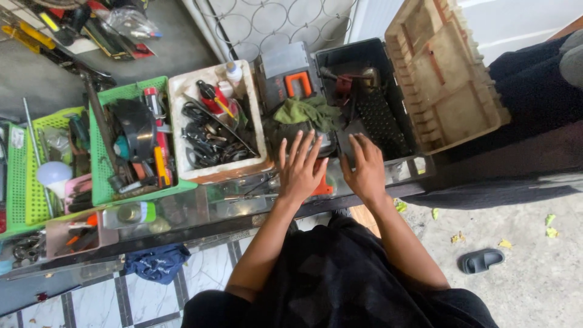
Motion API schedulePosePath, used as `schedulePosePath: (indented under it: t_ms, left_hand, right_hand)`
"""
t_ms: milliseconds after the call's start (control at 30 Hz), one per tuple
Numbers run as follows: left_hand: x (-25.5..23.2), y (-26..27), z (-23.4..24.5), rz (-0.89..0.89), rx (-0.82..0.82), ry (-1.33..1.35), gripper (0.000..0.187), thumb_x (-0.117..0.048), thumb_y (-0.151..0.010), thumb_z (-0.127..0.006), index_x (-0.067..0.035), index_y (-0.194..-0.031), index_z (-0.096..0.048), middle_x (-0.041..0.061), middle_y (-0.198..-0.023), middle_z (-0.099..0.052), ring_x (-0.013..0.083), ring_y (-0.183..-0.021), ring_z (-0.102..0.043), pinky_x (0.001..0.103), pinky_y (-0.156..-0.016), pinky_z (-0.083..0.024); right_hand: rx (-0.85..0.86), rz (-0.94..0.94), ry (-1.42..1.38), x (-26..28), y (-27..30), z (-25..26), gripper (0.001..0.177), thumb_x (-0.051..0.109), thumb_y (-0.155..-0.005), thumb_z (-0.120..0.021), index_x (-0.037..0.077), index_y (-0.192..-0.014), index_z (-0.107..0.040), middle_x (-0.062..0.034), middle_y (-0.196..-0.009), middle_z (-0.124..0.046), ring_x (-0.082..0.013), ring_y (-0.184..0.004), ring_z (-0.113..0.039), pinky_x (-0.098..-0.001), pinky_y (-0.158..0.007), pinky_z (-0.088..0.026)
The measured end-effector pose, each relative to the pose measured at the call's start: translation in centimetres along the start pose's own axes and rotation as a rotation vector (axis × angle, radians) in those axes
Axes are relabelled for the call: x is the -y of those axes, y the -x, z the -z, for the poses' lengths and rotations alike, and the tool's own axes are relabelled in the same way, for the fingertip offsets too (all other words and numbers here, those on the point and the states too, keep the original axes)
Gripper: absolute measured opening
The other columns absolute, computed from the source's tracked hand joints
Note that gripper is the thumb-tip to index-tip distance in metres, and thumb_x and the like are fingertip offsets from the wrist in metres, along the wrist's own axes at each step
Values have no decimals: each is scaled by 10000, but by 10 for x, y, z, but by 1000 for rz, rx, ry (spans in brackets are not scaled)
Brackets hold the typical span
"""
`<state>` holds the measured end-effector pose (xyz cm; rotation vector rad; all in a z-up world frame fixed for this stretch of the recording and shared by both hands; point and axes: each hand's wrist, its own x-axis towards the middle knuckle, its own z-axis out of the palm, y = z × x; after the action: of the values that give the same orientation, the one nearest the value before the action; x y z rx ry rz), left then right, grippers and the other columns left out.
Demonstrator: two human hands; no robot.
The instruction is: Sorting and inspecting various tools, light bulbs, and hardware items at a workbench.
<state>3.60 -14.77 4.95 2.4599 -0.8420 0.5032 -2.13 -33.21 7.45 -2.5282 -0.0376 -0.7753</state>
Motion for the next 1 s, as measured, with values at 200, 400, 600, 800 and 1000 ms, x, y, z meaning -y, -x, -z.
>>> schedulePosePath:
  t_ms: [200, 400, 600, 800, 1000]
  left_hand:
    - [-10, -14, -25, -7, 32, 5, 608, -415, -994, -667, -168, -1528, -510, 62, -1614, -449, 289, -1515, -377, 598, -1265, -200]
    - [-20, -25, -31, -6, 26, -29, 596, -412, -1017, -661, -184, -1543, -501, 47, -1624, -440, 288, -1535, -368, 584, -1282, -201]
    - [-23, -34, -47, 48, 56, -24, 614, -415, -992, -661, -180, -1535, -496, 60, -1613, -450, 290, -1516, -370, 603, -1262, -203]
    - [-37, -43, -53, 52, 38, -40, 619, -406, -1000, -657, -177, -1549, -485, 55, -1608, -456, 293, -1523, -364, 603, -1272, -191]
    - [-48, -49, -71, 64, 49, -44, 604, -407, -992, -652, -156, -1521, -504, 70, -1593, -458, 296, -1507, -373, 615, -1257, -189]
  right_hand:
    - [12, 4, 44, -23, -7, 3, 520, 91, -888, -750, -23, -1370, -591, -225, -1358, -612, -406, -1204, -603, -474, -1033, -483]
    - [89, -136, 92, -54, -15, -2, 580, 163, -883, -759, -13, -1405, -575, -235, -1339, -621, -415, -1143, -619, -474, -964, -489]
    - [190, -277, 253, -106, -18, -21, 765, 268, -864, -790, -29, -1488, -463, -311, -1315, -557, -454, -1111, -603, -481, -916, -525]
    - [321, -368, 294, -124, -26, -26, 813, 286, -844, -787, 1, -1511, -421, -311, -1379, -493, -450, -1129, -604, -482, -887, -547]
    - [389, -348, 314, -138, -32, -27, 838, 294, -847, -774, -20, -1524, -394, -363, -1375, -480, -467, -1098, -615, -483, -854, -564]
